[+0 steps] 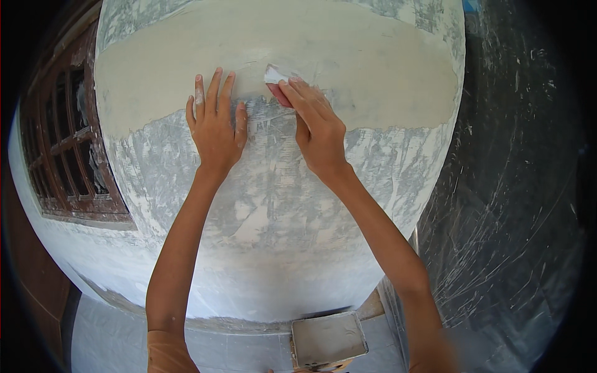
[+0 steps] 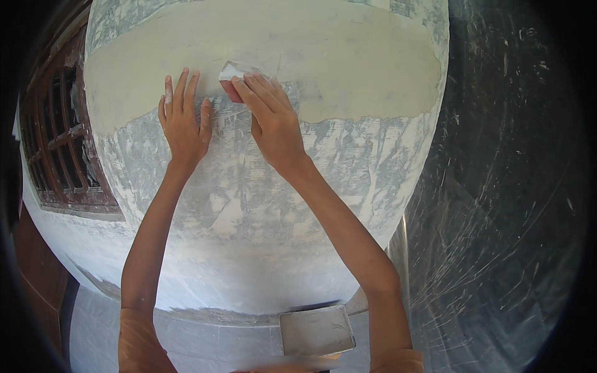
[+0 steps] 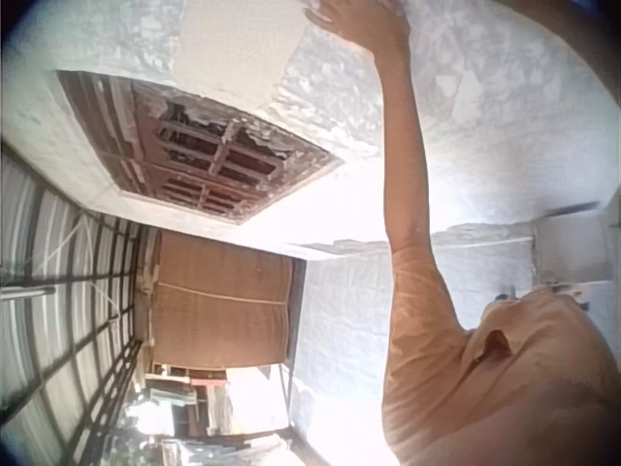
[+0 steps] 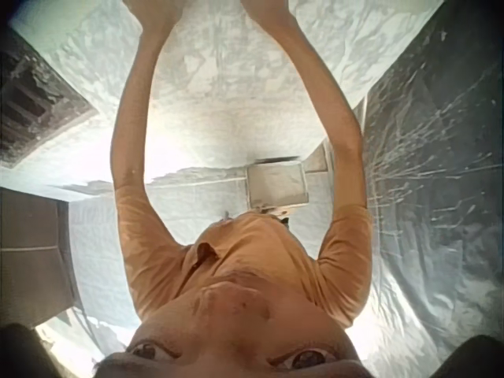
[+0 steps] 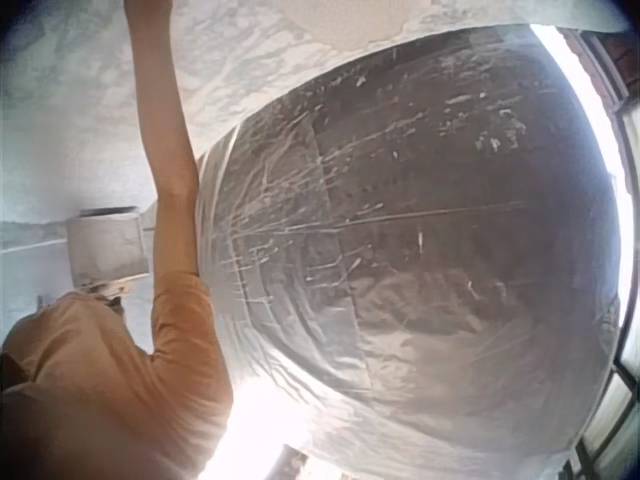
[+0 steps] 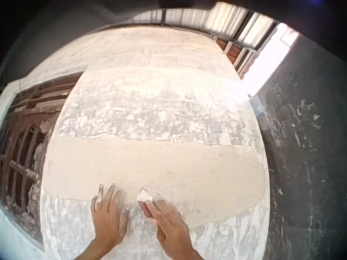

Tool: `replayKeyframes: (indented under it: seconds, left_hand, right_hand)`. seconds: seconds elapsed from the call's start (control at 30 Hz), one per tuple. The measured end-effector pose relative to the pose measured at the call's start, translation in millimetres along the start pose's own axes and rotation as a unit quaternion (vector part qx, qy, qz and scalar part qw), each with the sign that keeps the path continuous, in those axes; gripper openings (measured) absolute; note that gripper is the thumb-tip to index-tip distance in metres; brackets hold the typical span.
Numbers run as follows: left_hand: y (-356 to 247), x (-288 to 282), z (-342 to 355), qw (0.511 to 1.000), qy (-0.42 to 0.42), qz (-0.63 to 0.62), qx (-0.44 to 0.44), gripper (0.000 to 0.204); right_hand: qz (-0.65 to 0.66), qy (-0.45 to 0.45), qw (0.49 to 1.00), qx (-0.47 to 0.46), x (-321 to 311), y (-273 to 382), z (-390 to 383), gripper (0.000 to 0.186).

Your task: The person applies putty to a wall with a putty knife, taking the putty from a putty tray and spreading it onto the wall.

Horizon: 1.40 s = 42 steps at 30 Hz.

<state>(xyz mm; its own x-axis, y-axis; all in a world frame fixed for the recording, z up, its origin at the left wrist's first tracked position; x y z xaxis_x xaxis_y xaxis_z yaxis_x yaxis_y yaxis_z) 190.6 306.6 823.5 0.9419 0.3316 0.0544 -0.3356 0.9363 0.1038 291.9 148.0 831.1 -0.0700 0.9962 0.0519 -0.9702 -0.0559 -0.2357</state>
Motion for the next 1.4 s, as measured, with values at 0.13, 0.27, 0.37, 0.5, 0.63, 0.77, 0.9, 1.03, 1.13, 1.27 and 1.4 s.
replayKeyframes:
  seconds: [0.13,0.27,0.37,0.5,0.63,0.77,0.9,1.03,1.13,1.27,1.4]
  left_hand:
    - [18.1,10.2,8.0,1.0,-0.018,0.006,0.013,0.046]
    - [30.1,17.0,11.5,0.999,-0.04,-0.001,0.028,0.046]
    - [30.3,20.8,10.8,0.998,-0.054,-0.02,0.036,0.046]
    - [33.5,21.2,7.1,0.997,-0.062,-0.032,0.039,0.047]
    - [33.4,21.2,6.6,0.997,-0.067,-0.035,0.033,0.046]
    - [35.5,20.7,5.1,0.997,-0.055,-0.021,0.041,0.046]
    - [35.2,18.0,8.6,0.999,-0.034,-0.007,0.033,0.047]
    - [32.7,12.1,12.7,0.999,-0.026,-0.001,0.023,0.047]
    - [35.7,5.7,14.4,0.999,-0.028,-0.005,0.021,0.047]
    - [42.5,-1.7,13.8,0.999,-0.022,0.006,0.022,0.048]
    - [49.5,-9.6,11.8,1.0,-0.013,0.015,0.022,0.048]
  right_hand:
    - [-0.075,0.041,0.991,-0.103,36.6,-8.6,-5.2,0.048]
    - [-0.106,0.036,0.985,-0.132,59.1,-14.9,-9.9,0.047]
    - [-0.145,0.043,0.979,-0.137,63.0,-20.6,-16.9,0.046]
    - [-0.147,0.1,0.978,-0.11,56.3,-16.2,-30.7,0.046]
    - [-0.141,0.174,0.97,-0.093,42.1,-7.7,-55.4,0.046]
    - [-0.108,0.137,0.975,-0.138,14.1,12.1,-64.2,0.048]
    - [0.016,-0.065,0.993,0.101,1.2,21.2,-8.1,0.041]
    - [0.106,-0.072,0.947,0.293,5.7,0.5,43.7,0.039]
    - [0.105,-0.045,0.952,0.284,15.5,-11.1,50.2,0.04]
    - [0.064,-0.076,0.96,0.262,-4.0,-26.2,46.7,0.041]
    - [0.035,-0.179,0.947,0.265,-22.9,-23.5,50.6,0.042]
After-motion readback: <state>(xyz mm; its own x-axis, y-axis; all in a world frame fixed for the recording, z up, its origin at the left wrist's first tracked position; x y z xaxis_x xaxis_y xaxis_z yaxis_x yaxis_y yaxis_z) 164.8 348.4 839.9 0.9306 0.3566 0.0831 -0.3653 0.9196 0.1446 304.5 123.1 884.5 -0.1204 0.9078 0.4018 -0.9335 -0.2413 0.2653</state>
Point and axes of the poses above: each hand's wrist, its own z-axis towards the middle knuckle, its own x-axis out of the palm, y = z × x, the point moved 1 cm from there along z, towards the middle knuckle, and after that the axes turned 2 degrees about -z, right-handed, at the moved point
